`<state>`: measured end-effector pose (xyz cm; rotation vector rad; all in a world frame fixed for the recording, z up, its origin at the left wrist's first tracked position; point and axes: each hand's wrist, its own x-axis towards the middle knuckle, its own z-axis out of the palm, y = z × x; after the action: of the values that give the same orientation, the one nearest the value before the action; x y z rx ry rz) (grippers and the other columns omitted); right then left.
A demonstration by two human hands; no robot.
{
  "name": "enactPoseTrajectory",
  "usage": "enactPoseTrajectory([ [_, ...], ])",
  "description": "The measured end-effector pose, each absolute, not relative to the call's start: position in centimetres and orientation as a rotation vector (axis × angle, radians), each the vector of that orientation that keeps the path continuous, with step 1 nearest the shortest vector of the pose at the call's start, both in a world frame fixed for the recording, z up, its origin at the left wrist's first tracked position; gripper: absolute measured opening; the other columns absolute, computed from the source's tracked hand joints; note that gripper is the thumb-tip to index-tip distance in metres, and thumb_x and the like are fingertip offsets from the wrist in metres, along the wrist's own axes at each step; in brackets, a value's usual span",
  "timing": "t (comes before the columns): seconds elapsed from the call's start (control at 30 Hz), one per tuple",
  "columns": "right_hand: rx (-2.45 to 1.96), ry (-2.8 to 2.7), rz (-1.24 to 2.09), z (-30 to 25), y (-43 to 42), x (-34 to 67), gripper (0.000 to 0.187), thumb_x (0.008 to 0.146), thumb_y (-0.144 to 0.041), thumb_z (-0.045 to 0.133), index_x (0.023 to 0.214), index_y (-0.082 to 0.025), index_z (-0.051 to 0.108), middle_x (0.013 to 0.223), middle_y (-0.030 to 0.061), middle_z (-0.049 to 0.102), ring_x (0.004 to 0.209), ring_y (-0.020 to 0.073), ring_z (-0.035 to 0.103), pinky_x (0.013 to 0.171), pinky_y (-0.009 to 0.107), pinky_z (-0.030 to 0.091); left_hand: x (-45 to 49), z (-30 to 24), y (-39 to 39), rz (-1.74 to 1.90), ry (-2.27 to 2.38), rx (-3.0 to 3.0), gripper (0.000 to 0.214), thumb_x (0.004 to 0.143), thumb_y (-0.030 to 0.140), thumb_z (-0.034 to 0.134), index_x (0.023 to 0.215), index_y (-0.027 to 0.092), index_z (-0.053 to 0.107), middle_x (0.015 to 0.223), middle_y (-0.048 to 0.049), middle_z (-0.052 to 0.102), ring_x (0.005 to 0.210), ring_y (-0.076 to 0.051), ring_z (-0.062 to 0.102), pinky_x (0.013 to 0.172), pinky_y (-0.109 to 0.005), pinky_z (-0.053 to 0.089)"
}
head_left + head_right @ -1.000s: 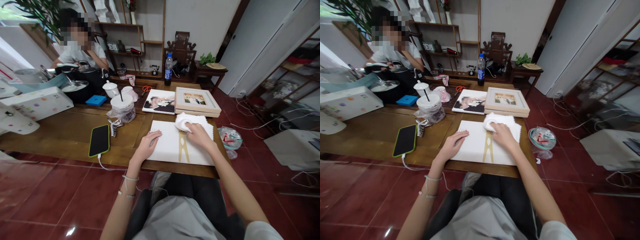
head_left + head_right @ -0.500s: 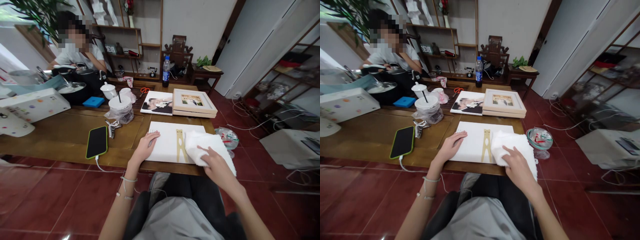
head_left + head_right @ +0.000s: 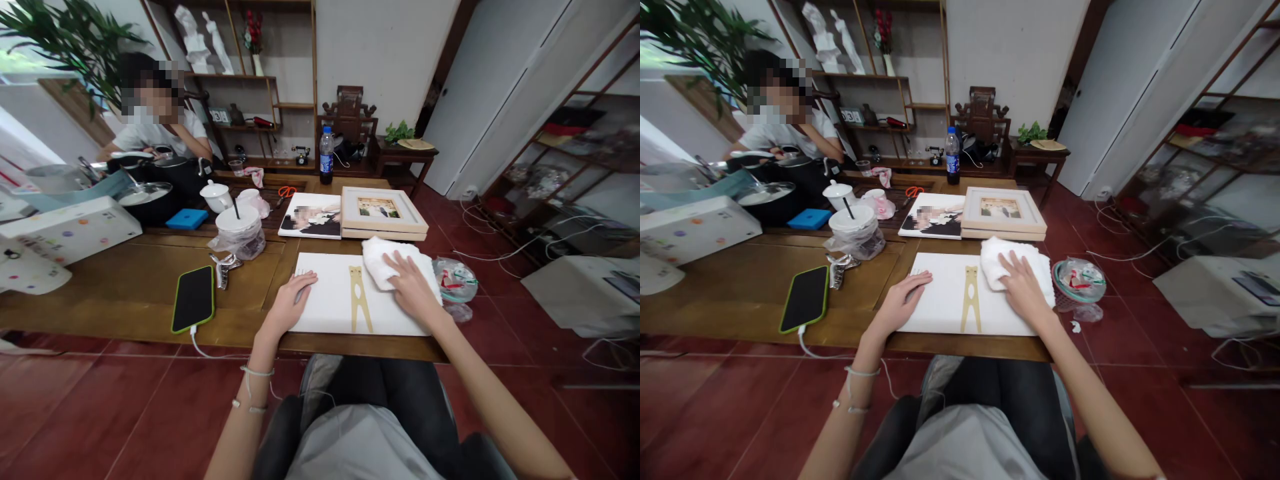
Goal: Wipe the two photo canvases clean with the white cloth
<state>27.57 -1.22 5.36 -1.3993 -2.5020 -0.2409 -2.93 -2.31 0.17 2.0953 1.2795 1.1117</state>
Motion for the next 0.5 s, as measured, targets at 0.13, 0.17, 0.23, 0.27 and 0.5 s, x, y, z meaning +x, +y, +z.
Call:
enactPoseTrajectory([
  [0.13,-1.431,-2.514,-0.117,4.2,-1.3,26.7,0.036,0.062,0.003,0.043,0.082,-0.013,0.068,0.140,0.0115,0.045,0.136,0.0324,0.025,0.110,0.055,0.023,-2.9,0.3,-2.4,1.102,1.276,2.094,0.028,0.088,0.019,0.044,0.107,0.019,0.064,0.116,-0.0092,0.065,0.117,-0.023,0.055,0.107,-0.047,0.033],
  [0.17,-1.415,-2.526,-0.088,4.3,-1.7,26.7,0.035,0.062,0.003,0.042,0.080,-0.013,0.068,0.139,0.0109,0.045,0.136,0.0319,0.025,0.110,0.055,0.023,-2.9,0.4,-2.4,1.105,1.277,2.092,0.028,0.088,0.020,0.044,0.107,0.019,0.064,0.116,-0.0091,0.065,0.117,-0.023,0.055,0.107,-0.047,0.033],
  [0.23,-1.371,-2.563,-0.016,4.8,-3.0,26.8,0.034,0.061,0.003,0.041,0.075,-0.014,0.067,0.139,0.0099,0.046,0.136,0.0307,0.025,0.111,0.055,0.023,-2.9,0.4,-2.4,1.108,1.289,2.087,0.028,0.088,0.020,0.044,0.107,0.019,0.064,0.116,-0.0090,0.065,0.117,-0.023,0.055,0.108,-0.047,0.032],
  [0.27,-1.354,-2.579,0.022,5.1,-3.8,26.8,0.033,0.060,0.003,0.040,0.072,-0.014,0.066,0.139,0.0094,0.046,0.136,0.0303,0.025,0.111,0.055,0.023,-2.9,0.4,-2.4,1.107,1.296,2.088,0.028,0.088,0.020,0.044,0.107,0.019,0.064,0.117,-0.0089,0.065,0.117,-0.023,0.055,0.108,-0.047,0.032],
  [0.5,-1.367,-2.633,0.215,7.2,-10.6,26.6,0.036,0.058,0.007,0.036,0.063,-0.016,0.063,0.139,0.0057,0.046,0.137,0.0269,0.024,0.112,0.055,0.023,-2.8,0.3,-2.5,1.102,1.289,2.100,0.028,0.088,0.020,0.043,0.108,0.020,0.064,0.119,-0.0080,0.064,0.119,-0.022,0.053,0.109,-0.047,0.031],
])
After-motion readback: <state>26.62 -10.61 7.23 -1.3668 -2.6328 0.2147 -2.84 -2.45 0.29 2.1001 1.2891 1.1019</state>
